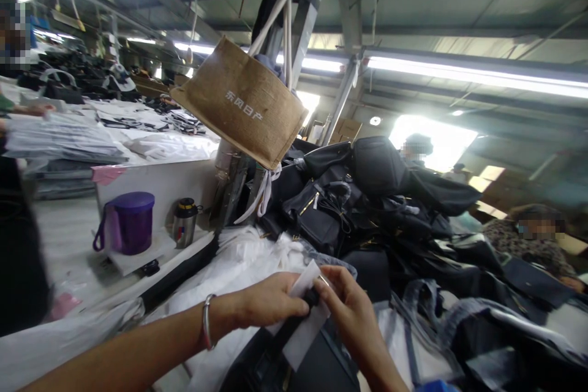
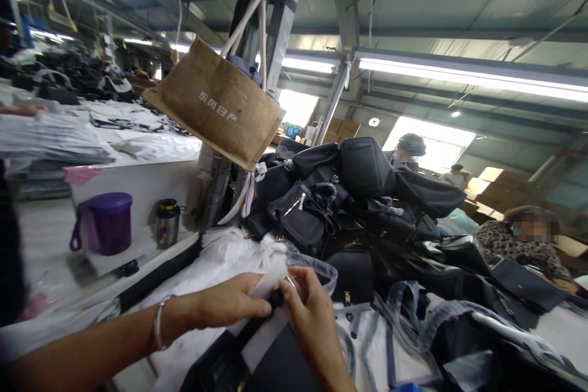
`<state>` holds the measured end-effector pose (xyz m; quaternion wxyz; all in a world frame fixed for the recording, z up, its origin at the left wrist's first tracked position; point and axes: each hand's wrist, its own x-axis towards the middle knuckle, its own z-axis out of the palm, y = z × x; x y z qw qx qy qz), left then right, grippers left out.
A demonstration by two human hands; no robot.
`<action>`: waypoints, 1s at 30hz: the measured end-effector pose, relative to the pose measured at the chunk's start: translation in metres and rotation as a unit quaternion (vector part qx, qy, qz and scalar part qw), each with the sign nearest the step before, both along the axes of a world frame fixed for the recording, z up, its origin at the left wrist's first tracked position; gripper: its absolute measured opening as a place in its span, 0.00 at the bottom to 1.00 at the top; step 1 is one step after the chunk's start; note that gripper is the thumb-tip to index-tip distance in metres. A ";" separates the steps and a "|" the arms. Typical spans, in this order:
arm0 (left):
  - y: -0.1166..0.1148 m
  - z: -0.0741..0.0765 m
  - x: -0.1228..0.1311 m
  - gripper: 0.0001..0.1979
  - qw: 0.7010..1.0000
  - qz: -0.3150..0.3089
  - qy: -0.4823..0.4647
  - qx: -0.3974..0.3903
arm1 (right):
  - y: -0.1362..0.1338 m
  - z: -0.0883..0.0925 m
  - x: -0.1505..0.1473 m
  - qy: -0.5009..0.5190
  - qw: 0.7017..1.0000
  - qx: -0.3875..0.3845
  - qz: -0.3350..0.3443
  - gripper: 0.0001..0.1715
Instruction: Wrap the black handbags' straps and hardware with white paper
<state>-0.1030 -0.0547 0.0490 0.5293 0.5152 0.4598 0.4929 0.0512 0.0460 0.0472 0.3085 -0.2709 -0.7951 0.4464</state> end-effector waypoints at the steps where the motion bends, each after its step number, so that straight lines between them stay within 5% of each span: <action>1: 0.000 0.001 0.000 0.11 1.000 0.000 -0.003 -0.003 | 0.002 -0.001 0.001 0.020 0.999 -0.038 0.015 0.16; 7: 0.001 -0.006 -0.003 0.15 0.999 -0.025 -0.007 0.023 | 0.009 -0.006 0.007 0.042 0.963 -0.264 0.043 0.23; 14: 0.002 -0.013 -0.008 0.16 0.997 -0.038 -0.063 -0.034 | 0.016 -0.009 0.013 0.011 0.984 -0.170 0.053 0.21; 20: 0.012 -0.006 -0.019 0.17 0.998 -0.051 -0.020 -0.042 | 0.016 0.001 0.014 0.006 0.984 -0.165 0.068 0.20; 30: 0.003 -0.011 -0.015 0.19 0.993 -0.093 0.018 -0.063 | 0.018 -0.014 0.021 0.007 0.984 -0.160 0.072 0.20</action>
